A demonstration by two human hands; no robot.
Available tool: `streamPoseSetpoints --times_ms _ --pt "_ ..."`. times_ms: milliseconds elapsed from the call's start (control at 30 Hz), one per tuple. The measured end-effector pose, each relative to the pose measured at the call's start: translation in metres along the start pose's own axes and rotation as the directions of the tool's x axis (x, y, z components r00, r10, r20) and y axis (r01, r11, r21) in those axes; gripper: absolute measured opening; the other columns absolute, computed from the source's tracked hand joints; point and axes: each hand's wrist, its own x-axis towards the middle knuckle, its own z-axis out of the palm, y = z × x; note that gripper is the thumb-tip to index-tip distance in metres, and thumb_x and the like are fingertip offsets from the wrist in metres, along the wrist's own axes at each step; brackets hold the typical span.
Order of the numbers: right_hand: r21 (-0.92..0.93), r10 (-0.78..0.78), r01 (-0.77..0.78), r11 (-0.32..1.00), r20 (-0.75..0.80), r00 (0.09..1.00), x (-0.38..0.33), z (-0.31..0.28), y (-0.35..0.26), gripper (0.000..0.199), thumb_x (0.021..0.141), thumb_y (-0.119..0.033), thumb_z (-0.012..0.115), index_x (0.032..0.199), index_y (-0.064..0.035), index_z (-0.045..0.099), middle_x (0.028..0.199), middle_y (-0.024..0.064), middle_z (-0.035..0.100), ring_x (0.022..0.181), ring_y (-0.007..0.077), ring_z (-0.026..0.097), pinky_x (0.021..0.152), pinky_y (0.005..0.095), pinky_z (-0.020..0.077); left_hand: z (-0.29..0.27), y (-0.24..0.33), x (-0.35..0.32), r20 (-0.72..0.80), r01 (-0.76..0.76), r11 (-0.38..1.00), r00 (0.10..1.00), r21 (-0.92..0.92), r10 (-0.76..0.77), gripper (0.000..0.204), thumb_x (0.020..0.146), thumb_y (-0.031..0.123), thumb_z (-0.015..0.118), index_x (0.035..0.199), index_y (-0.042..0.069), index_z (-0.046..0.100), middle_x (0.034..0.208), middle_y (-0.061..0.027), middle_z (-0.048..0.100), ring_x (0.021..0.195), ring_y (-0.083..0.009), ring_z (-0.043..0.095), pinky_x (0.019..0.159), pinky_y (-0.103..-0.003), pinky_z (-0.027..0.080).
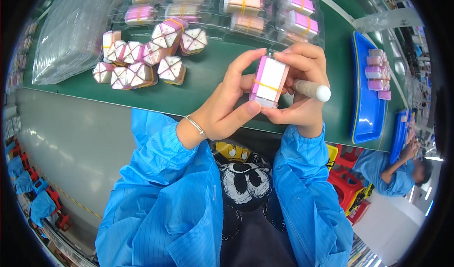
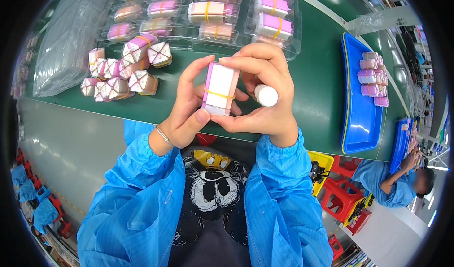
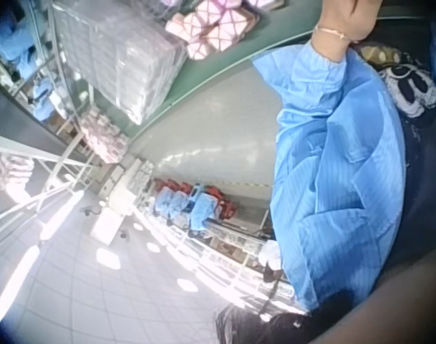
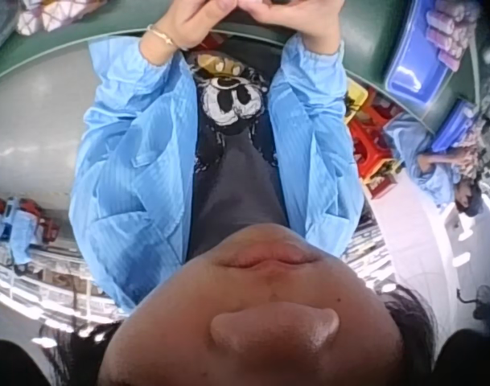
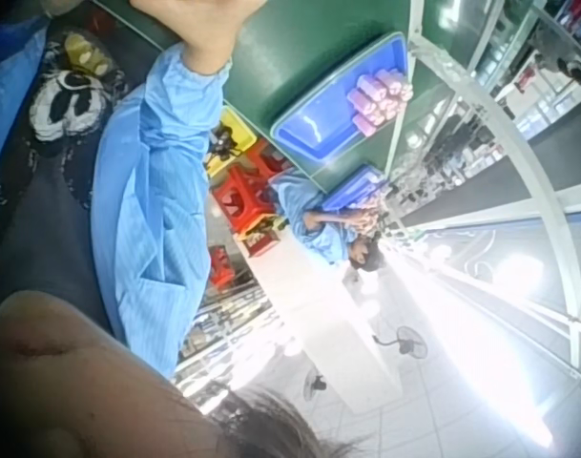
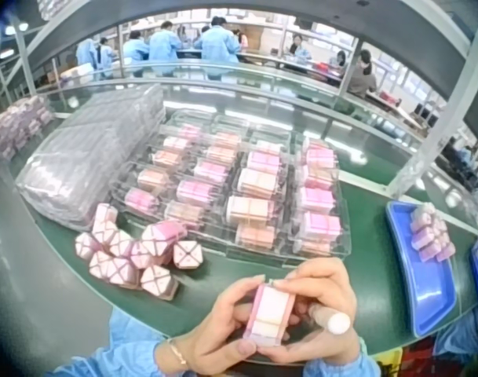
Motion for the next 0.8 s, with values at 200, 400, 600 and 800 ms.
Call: streamPoseSetpoints --times_ms 200,400,600,800 --pt "-0.004 -0.024 0.024 1.000 0.012 1.000 0.0003 -0.0014 0.0008 0.064 0.048 -0.017 0.089 0.108 -0.0073 0.068 0.107 0.0030 0.052 0.068 0.0023 0.045 0.051 0.0172 0.0357 -0.0002 0.0015 0.0003 0.013 0.012 1.000 1.000 -0.015 -0.011 0.082 0.094 0.045 0.052 0.148 0.011 0.001 0.118 -0.0282 0.055 0.096 -0.0304 0.064 0.083 -0.042 0.053" --pt "0.057 0.085 -0.087 0.995 0.052 0.995 0.0009 0.0014 -0.0018 0.076 0.049 -0.017 0.088 0.120 -0.0067 0.064 0.111 0.0037 0.049 0.067 0.0053 0.043 0.056 0.0200 0.0373 0.0035 -0.0019 0.0015 -0.055 -0.046 0.998 0.998 -0.044 0.043 0.083 0.094 0.043 0.053 0.148 0.011 -0.001 0.130 -0.0252 0.047 0.098 -0.0308 0.064 0.083 -0.042 0.054" --pt "0.105 0.118 -0.122 0.987 0.040 0.992 0.0028 -0.0014 -0.0018 0.087 0.048 -0.023 0.091 0.126 -0.0046 0.059 0.114 0.0042 0.048 0.064 0.0066 0.040 0.059 0.0224 0.0349 0.0037 0.0012 0.0003 -0.071 -0.015 0.997 0.997 -0.069 0.010 0.084 0.094 0.043 0.054 0.149 0.013 -0.002 0.125 -0.0289 0.051 0.095 -0.0302 0.064 0.082 -0.041 0.054" --pt "0.097 0.098 -0.103 0.990 0.051 0.994 0.0030 -0.0039 0.0015 0.086 0.049 -0.028 0.092 0.125 -0.0040 0.060 0.113 0.0042 0.048 0.063 0.0061 0.038 0.059 0.0218 0.0329 0.0034 0.0009 -0.0010 -0.103 -0.032 0.999 0.994 -0.022 0.030 0.085 0.094 0.040 0.057 0.148 0.013 -0.003 0.119 -0.0309 0.055 0.094 -0.0298 0.066 0.084 -0.040 0.054"
